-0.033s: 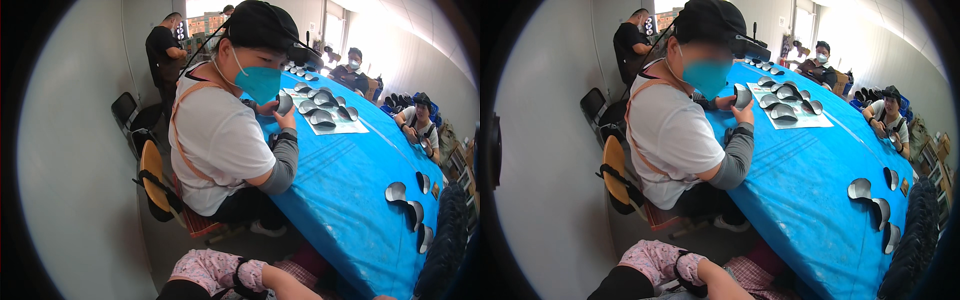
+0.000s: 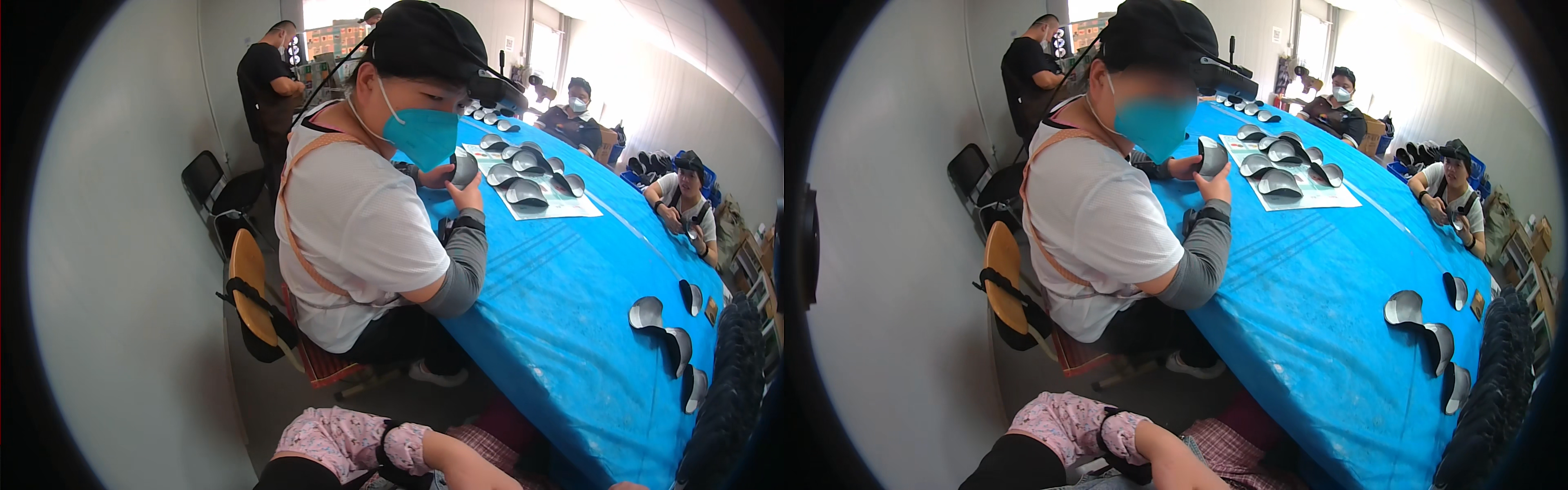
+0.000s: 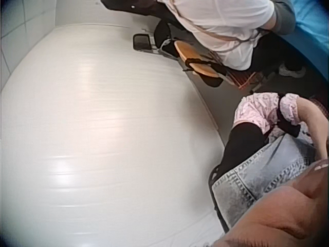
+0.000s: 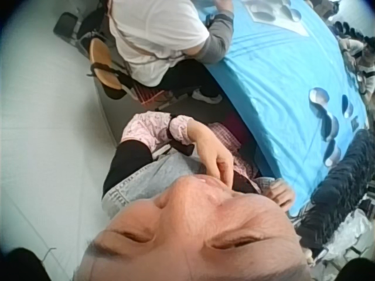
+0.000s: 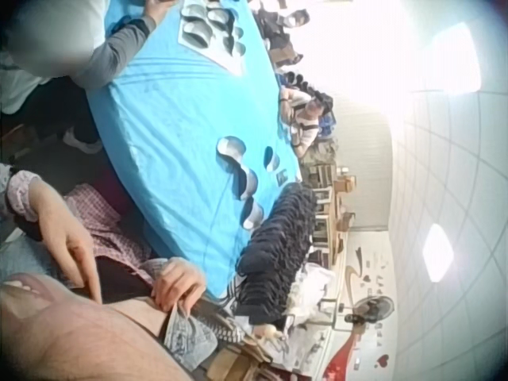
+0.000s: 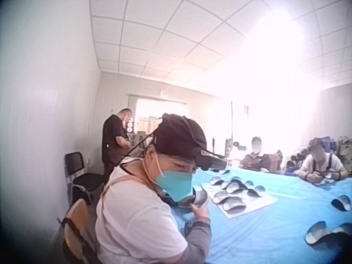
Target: The person is inspecting and sorting black shoe heel components at a production table.
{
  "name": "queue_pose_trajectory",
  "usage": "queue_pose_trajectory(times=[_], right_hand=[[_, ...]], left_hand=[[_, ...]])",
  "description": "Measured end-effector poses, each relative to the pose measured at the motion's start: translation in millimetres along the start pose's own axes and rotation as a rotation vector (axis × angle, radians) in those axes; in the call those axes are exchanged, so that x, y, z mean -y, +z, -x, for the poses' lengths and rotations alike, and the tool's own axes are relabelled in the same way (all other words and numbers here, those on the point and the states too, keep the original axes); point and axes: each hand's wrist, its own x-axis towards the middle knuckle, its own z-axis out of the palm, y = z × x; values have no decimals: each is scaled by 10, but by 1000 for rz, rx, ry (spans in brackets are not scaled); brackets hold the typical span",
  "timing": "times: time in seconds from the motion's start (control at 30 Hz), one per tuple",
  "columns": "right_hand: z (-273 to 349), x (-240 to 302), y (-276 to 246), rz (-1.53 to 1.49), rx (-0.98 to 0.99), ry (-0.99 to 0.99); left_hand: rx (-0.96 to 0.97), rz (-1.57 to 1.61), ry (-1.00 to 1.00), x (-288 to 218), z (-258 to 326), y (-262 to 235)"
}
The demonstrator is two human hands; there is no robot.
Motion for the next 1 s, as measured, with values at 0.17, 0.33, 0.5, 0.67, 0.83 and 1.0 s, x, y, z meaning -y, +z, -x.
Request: queue_pose_trajectory(times=[0.17,0.33,0.5,0.67,0.83,1.0], right_hand=[[3,10,-15,-23,40,19],[-17,7,-4,-14,25,33],[11,21,-7,-9,31,36],[54,47,-10,-19,38,27],[48,93,-16,-35,65,90],[43,68,1,-34,41,91]], left_hand=[[-50,40,-36,-19,168,42],[-65,65,-50,-38,203,31],[-68,75,-64,-31,199,21],[-70,78,-84,-34,185,31],[-67,69,-140,-94,152,39],[-38,-43,-196,-168,-114,-25]])
